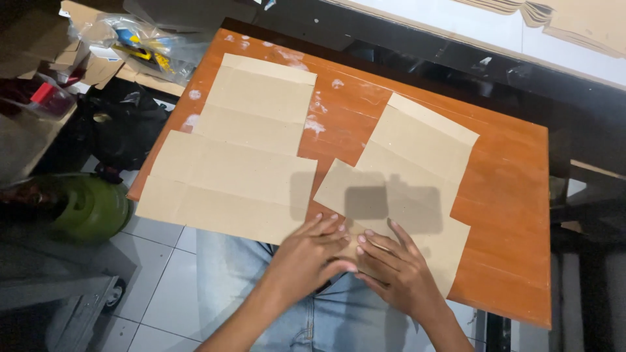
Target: The person folds flat cardboard pieces into small rectangular boxes by hand on a wooden table. They fold the side flaps inward, tuck the top flap to close the box, and then place the finished box aside before repeating the process with another piece.
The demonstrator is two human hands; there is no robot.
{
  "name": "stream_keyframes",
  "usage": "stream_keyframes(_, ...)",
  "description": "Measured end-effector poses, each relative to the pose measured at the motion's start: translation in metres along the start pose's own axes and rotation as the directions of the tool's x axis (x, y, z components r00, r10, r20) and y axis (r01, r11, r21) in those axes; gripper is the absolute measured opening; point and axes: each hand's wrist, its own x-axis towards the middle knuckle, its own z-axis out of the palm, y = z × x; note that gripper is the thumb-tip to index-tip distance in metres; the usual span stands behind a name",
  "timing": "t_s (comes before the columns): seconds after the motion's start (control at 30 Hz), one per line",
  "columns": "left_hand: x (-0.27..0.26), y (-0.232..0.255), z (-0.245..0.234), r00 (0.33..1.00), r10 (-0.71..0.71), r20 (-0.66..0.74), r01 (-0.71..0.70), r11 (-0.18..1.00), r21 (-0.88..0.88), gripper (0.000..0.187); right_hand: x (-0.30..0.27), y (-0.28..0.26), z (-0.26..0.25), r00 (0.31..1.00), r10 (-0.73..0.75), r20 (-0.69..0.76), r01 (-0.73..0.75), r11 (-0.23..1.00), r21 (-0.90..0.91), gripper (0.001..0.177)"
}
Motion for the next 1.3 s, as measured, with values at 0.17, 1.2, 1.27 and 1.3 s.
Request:
stream_keyframes(0.17, 0.009, 0.001, -0.009, 0.947, -0.23, -0.223, 0.246, 0.968, 0.047, 0.031, -0.004, -0.018, -0.013, 0.996, 0.02, -0.088, -0.018, 0.999, 0.029, 0.021)
stream_keyframes(1.2, -0.002, 0.029, 0.05, 0.903, -0.003, -0.43, 0.042, 0.996, 0.081, 0.021, 0.025, 0.052, 0.016, 0.911, 0.243, 0.333, -0.238, 0.97, -0.057, 0.064)
stream_keyframes(1.27, -0.003, 0.03, 0.051, 0.908, -0.014, -0.419, 0.037, 0.998, 0.046, 0.019, 0.026, 0.056, 0.018, 0.925, 0.232, 0.301, -0.185, 0.967, -0.175, 0.066)
stream_keyframes(1.3, -0.004, 0.03, 0.052, 0.911, -0.006, -0.413, 0.025, 0.999, 0.042, 0.02, 0.029, 0.058, 0.016, 0.906, 0.249, 0.342, -0.192, 0.963, -0.191, 0.067)
